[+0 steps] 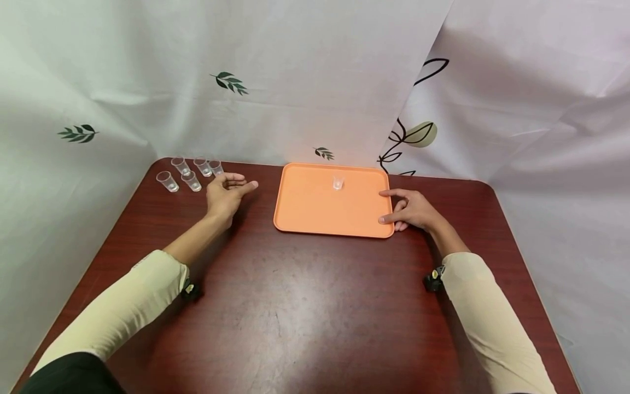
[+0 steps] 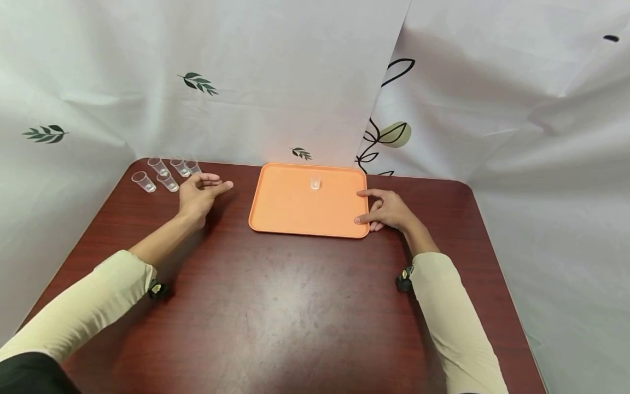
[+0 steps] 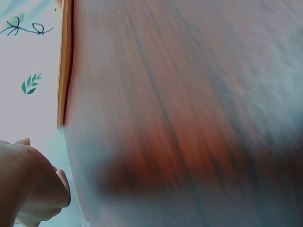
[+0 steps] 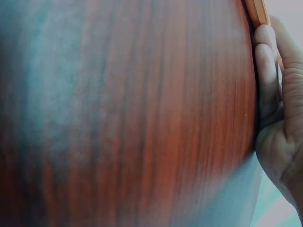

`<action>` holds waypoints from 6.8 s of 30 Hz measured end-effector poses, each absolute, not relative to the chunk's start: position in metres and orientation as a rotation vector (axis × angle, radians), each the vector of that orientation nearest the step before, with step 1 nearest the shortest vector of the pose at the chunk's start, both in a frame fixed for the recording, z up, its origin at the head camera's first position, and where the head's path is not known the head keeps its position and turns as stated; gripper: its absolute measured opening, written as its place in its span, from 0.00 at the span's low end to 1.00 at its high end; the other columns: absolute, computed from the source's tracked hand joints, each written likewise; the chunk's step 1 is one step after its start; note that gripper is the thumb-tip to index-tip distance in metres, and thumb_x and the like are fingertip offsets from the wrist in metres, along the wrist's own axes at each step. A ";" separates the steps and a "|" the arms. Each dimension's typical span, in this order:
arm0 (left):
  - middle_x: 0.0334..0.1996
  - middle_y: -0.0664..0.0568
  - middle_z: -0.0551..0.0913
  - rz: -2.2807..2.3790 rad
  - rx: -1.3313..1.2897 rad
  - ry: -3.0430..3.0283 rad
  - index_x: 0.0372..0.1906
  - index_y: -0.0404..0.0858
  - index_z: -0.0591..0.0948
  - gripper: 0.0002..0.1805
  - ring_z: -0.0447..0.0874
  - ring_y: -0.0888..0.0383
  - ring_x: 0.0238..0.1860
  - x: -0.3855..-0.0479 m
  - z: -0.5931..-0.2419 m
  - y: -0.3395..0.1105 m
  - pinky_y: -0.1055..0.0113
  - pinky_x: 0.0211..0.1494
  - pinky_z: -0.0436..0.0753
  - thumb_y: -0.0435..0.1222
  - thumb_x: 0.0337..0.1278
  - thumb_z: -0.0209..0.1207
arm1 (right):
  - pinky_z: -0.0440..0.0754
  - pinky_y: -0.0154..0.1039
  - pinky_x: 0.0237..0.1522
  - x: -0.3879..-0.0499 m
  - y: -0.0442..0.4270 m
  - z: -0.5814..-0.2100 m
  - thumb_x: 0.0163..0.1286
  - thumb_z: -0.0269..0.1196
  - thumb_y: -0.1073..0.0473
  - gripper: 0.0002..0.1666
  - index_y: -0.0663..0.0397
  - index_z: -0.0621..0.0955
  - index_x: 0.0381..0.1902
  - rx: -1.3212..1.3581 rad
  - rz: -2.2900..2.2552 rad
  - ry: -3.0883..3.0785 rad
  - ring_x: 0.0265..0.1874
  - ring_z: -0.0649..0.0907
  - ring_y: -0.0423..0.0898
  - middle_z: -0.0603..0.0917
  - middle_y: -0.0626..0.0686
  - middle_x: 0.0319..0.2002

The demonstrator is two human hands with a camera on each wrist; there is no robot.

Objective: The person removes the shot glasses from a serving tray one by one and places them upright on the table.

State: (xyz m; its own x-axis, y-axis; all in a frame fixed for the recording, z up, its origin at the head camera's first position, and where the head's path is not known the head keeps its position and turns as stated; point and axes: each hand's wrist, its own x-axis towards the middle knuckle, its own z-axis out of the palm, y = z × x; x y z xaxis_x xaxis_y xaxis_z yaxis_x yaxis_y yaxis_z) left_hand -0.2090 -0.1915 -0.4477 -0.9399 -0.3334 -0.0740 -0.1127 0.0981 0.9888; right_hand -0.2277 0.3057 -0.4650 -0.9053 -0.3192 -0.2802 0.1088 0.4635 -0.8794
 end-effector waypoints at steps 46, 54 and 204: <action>0.65 0.36 0.88 -2.021 0.052 -2.368 0.69 0.30 0.84 0.33 0.90 0.43 0.63 -0.224 -0.446 -0.079 0.56 0.70 0.91 0.37 0.63 0.82 | 0.93 0.41 0.23 -0.229 0.305 -0.462 0.62 0.88 0.58 0.50 0.47 0.79 0.80 -0.197 -1.410 2.323 0.14 0.86 0.41 0.85 0.51 0.21; 0.64 0.39 0.89 -1.988 0.052 -2.383 0.69 0.32 0.85 0.34 0.91 0.43 0.65 -0.230 -0.449 -0.061 0.52 0.71 0.91 0.39 0.61 0.83 | 0.93 0.40 0.23 -0.229 0.306 -0.464 0.61 0.88 0.59 0.51 0.48 0.79 0.79 -0.167 -1.434 2.301 0.14 0.85 0.40 0.85 0.49 0.20; 0.41 0.64 0.87 -2.022 0.487 -2.257 0.67 0.32 0.86 0.27 0.87 0.70 0.46 -0.222 -0.444 -0.215 0.78 0.53 0.92 0.32 0.66 0.79 | 0.92 0.39 0.23 -0.227 0.306 -0.467 0.61 0.88 0.61 0.49 0.50 0.80 0.78 -0.180 -1.473 2.297 0.14 0.85 0.39 0.85 0.49 0.20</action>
